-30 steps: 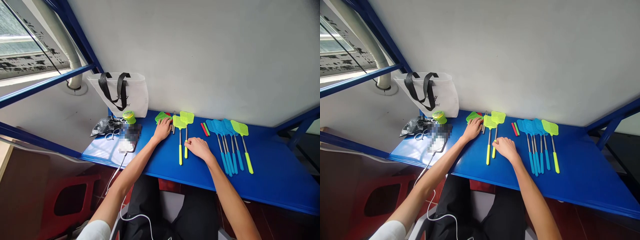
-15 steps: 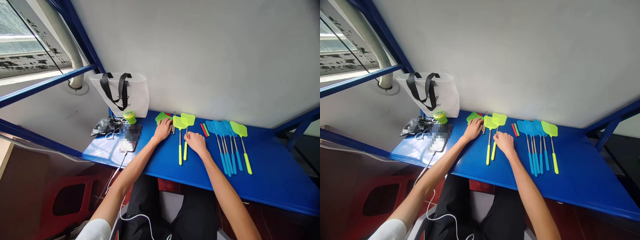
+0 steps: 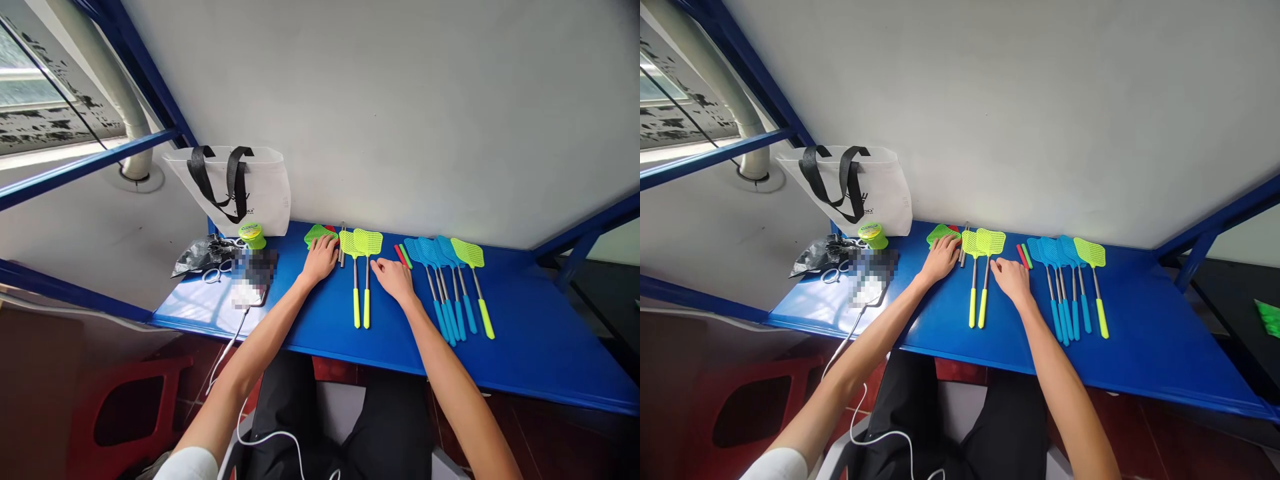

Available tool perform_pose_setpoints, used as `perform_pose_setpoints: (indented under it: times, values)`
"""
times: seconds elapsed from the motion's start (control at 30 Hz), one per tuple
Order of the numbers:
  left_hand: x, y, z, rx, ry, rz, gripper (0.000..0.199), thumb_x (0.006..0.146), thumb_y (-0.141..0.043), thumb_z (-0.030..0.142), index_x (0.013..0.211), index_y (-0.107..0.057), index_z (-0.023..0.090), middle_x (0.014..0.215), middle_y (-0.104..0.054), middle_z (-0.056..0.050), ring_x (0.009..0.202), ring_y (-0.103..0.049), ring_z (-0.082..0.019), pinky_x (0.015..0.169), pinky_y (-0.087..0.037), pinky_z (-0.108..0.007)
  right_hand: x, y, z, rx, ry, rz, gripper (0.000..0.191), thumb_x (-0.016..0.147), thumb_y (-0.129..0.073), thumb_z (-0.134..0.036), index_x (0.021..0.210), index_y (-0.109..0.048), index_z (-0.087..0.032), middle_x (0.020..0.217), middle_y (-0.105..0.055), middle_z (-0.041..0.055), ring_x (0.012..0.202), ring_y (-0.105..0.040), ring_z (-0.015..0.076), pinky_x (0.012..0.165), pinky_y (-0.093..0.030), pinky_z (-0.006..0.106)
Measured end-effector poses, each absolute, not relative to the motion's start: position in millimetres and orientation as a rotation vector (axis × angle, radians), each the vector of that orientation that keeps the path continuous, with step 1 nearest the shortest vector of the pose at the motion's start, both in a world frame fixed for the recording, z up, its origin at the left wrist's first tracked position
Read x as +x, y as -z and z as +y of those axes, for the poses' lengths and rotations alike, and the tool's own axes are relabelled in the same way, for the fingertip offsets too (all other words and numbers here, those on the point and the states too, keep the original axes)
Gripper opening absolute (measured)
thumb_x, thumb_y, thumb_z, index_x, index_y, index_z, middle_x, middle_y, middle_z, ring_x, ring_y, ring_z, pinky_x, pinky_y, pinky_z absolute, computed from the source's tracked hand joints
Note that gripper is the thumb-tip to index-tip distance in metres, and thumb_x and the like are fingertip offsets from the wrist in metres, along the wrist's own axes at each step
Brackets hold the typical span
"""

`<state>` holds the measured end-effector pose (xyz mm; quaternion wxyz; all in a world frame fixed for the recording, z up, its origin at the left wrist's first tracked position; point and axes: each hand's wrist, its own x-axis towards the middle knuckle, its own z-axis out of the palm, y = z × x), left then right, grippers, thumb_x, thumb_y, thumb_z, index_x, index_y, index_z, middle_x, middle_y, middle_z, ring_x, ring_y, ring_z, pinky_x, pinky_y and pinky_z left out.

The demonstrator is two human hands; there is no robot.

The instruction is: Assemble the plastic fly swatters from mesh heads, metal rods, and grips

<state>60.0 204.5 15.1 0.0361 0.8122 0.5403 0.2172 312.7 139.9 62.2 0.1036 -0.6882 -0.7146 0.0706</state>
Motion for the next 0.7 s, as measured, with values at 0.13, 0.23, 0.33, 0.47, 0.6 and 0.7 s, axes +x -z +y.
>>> perform_pose_setpoints:
  times: [0.13,0.23,0.33,0.47,0.6,0.7]
  values:
    - [60.8,-14.6,204.4,2.491,-0.667,1.689,0.048,0.116,-0.036,0.034,0.157,-0.060,0.027,0.168,-0.056,-0.013,0.162,-0.045,-0.032,0.137,-0.031,-0.057,315.5,-50.3,151.6,-2.070,-0.065,-2.103,0.045,0.115,-0.043,-0.042,0.090,-0.075,-0.023,0.085,-0.078,0.0100,0.076,-0.068,0.0227,0.064,-0.020,0.032]
    - [61.4,-16.9,203.6,2.503,-0.655,1.693,0.048,0.116,-0.036,0.035,0.156,-0.061,0.026,0.168,-0.056,-0.013,0.161,-0.046,-0.032,0.136,-0.032,-0.056,317.1,-46.9,156.4,-1.996,-0.035,-2.143,0.045,0.115,-0.042,-0.041,0.089,-0.074,-0.022,0.083,-0.077,0.0096,0.076,-0.068,0.0223,0.065,-0.021,0.032]
    - [62.3,-19.5,202.7,2.510,-0.630,1.689,0.049,0.116,-0.035,0.034,0.156,-0.060,0.022,0.169,-0.056,-0.015,0.161,-0.045,-0.032,0.136,-0.032,-0.056,319.6,-46.9,156.3,-1.967,-0.067,-2.158,0.044,0.115,-0.043,-0.042,0.087,-0.071,-0.022,0.080,-0.075,0.0082,0.073,-0.066,0.0216,0.063,-0.021,0.032]
    - [63.3,-20.5,201.9,2.505,-0.633,1.680,0.049,0.116,-0.035,0.032,0.156,-0.060,0.021,0.169,-0.055,-0.016,0.162,-0.045,-0.033,0.136,-0.032,-0.058,322.4,-48.7,151.1,-1.936,-0.166,-2.166,0.044,0.115,-0.043,-0.045,0.082,-0.064,-0.024,0.077,-0.071,0.0055,0.070,-0.062,0.0207,0.062,-0.021,0.031]
    - [63.3,-19.5,201.9,2.505,-0.641,1.680,0.049,0.116,-0.034,0.032,0.157,-0.060,0.024,0.169,-0.056,-0.014,0.162,-0.045,-0.032,0.136,-0.033,-0.057,322.1,-51.1,147.2,-1.931,-0.199,-2.159,0.041,0.114,-0.045,-0.045,0.081,-0.059,-0.024,0.077,-0.069,0.0043,0.069,-0.060,0.0204,0.062,-0.022,0.031]
    - [63.7,-18.9,202.3,2.501,-0.650,1.675,0.050,0.116,-0.033,0.032,0.157,-0.060,0.024,0.169,-0.056,-0.014,0.162,-0.045,-0.033,0.136,-0.032,-0.057,321.6,-52.3,145.3,-1.920,-0.199,-2.166,0.040,0.114,-0.045,-0.044,0.081,-0.058,-0.025,0.078,-0.069,0.0036,0.069,-0.059,0.0202,0.062,-0.023,0.031]
